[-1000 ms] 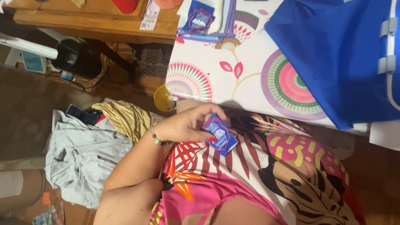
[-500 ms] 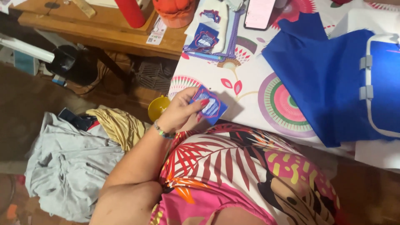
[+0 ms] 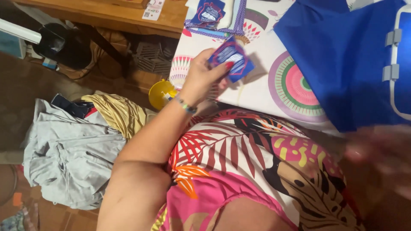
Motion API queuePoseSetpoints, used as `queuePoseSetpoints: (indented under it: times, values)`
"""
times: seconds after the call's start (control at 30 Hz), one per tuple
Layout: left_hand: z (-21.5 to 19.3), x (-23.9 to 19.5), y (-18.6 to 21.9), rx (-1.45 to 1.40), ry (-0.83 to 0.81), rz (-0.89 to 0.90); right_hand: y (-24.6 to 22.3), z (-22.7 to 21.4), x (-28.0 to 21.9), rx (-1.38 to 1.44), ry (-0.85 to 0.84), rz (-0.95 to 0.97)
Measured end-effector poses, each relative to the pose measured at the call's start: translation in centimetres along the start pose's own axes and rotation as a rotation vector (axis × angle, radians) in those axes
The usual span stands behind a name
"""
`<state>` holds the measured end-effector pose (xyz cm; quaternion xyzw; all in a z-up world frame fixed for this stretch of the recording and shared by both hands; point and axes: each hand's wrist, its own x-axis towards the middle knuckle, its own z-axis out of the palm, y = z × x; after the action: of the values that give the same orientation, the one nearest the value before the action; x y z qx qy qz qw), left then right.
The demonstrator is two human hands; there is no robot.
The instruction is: The person uses a pair of gold-handled scissors to cut a small, blue, shield-shaped paper item. They hold the paper with their left hand and carefully trim the edges with the scissors in their right hand.
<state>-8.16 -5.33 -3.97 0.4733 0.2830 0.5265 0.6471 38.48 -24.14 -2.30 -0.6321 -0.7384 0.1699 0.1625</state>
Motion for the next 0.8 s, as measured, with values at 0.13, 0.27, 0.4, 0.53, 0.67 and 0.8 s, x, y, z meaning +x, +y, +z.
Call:
queuePoseSetpoints:
  times: [0.13, 0.27, 0.4, 0.53, 0.67, 0.8]
  values:
    - [2.3, 2.4, 0.2, -0.019, -0.115, 0.132, -10.7, 7.1, 9.4, 0.352, -0.040, -0.008]
    - [4.1, 4.1, 2.7, -0.090, -0.101, 0.228, -13.1, 9.3, 13.6, 0.911, -0.110, -0.100]
    - [4.8, 7.9, 2.3, 0.024, -0.010, 0.270, -10.4, 12.6, 18.1, 1.145, -0.116, -0.180]
    - [5.7, 9.6, 0.8, 0.207, 0.039, 0.278, -12.0, 11.2, 18.7, 1.164, -0.064, 0.058]
    - [6.0, 9.6, -0.9, 0.203, -0.015, 0.203, -12.6, 9.8, 18.5, 0.835, 0.024, 0.045]
    - [5.1, 9.2, -1.7, 0.252, -0.095, 0.243, -12.4, 9.7, 17.5, 0.804, 0.015, 0.021]
